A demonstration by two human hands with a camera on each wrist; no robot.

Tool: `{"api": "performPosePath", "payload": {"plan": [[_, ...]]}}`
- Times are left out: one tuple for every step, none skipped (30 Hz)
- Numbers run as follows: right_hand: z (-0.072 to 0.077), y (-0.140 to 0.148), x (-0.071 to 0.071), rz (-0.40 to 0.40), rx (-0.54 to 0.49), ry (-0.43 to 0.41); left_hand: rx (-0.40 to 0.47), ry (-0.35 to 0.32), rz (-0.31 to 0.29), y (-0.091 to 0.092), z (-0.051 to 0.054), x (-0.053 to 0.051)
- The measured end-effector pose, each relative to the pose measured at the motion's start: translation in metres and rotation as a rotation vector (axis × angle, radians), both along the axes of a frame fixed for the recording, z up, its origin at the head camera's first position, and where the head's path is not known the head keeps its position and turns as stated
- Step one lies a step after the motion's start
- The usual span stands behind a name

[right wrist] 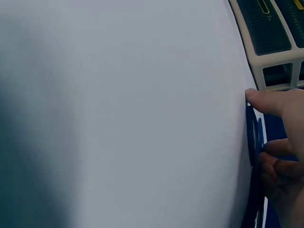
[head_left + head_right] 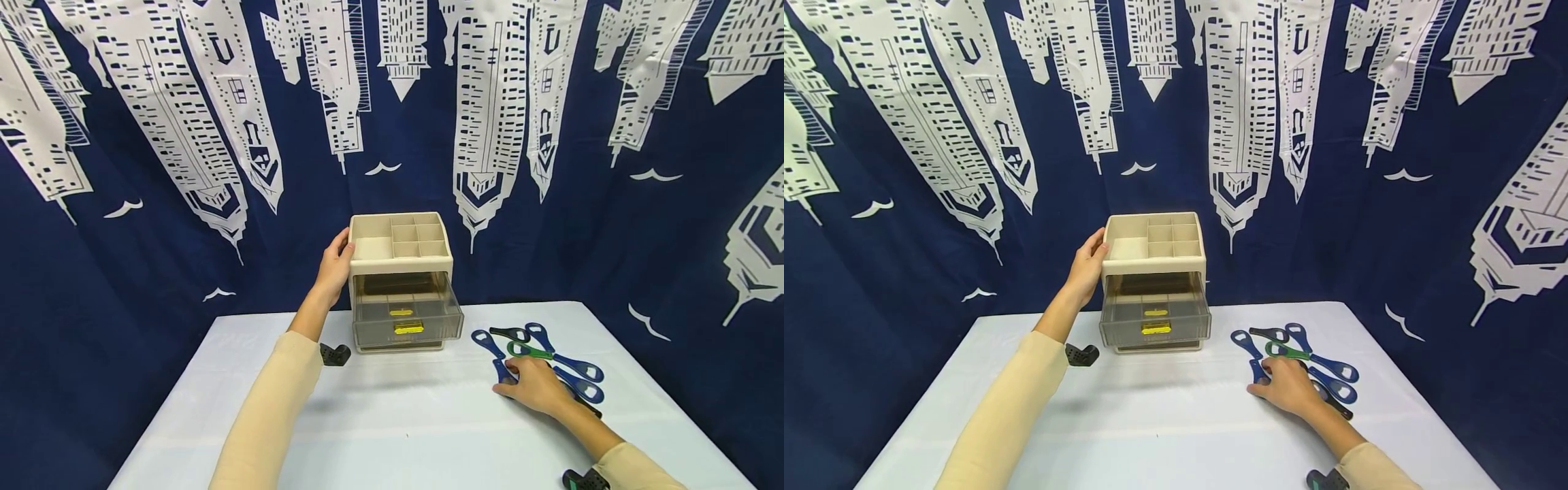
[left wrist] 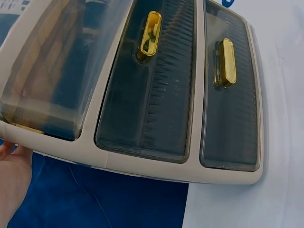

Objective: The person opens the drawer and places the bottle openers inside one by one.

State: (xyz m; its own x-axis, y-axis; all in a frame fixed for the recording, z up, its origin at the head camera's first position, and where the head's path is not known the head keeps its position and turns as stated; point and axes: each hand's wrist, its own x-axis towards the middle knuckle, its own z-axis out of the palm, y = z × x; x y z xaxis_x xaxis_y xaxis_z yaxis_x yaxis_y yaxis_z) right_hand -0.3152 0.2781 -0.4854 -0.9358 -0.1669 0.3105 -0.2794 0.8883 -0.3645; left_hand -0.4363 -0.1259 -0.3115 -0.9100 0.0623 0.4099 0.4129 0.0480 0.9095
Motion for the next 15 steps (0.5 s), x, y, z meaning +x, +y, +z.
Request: {"api": "performPosePath", "payload": {"plan": [[0.0, -0.001, -0.001, 0.001, 0.001, 0.006, 0.004, 0.003, 0.0, 0.0, 0.0, 0.0], [0.001, -0.002, -0.001, 0.0, 0.001, 0.009, 0.004, 0.003, 0.002, 0.0, 0.0, 0.0], [0.001, -0.003, -0.001, -0.004, -0.005, 0.002, 0.002, 0.0, 0.006, 0.0, 0.0, 0.0], [0.002, -0.004, -0.001, -0.01, -0.012, -0.004, -0.001, -0.003, 0.012, 0.0, 0.0, -0.001], [0.002, -0.006, -0.001, -0.018, -0.018, -0.012, -0.001, 0.001, 0.021, -0.001, -0.003, -0.004], [0.002, -0.007, -0.001, -0.03, -0.024, -0.019, -0.001, 0.0, 0.025, -0.001, -0.002, -0.003], [0.001, -0.008, -0.001, -0.044, -0.027, -0.023, -0.003, -0.002, 0.028, -0.001, -0.002, -0.003], [0.001, -0.009, -0.001, -0.056, -0.031, -0.03, -0.009, -0.006, 0.029, -0.001, -0.002, -0.003], [0.0, -0.01, -0.001, -0.069, -0.033, -0.037, -0.014, -0.009, 0.029, -0.001, -0.001, -0.002], [0.0, -0.011, -0.001, -0.079, -0.033, -0.036, -0.017, -0.011, 0.027, -0.001, -0.001, -0.002], [0.0, -0.011, -0.001, -0.086, -0.033, -0.033, -0.019, -0.013, 0.026, 0.0, -0.001, -0.002], [-0.001, -0.012, -0.001, -0.091, -0.033, -0.028, -0.023, -0.015, 0.024, 0.0, -0.001, -0.002], [-0.001, -0.012, -0.002, -0.095, -0.029, -0.025, -0.028, -0.018, 0.023, 0.0, -0.001, -0.002], [-0.002, -0.012, -0.002, -0.093, -0.027, -0.02, -0.03, -0.02, 0.025, 0.0, -0.001, -0.001], [-0.002, -0.013, -0.002, -0.085, -0.026, -0.015, -0.03, -0.022, 0.026, 0.0, -0.001, -0.001]]}}
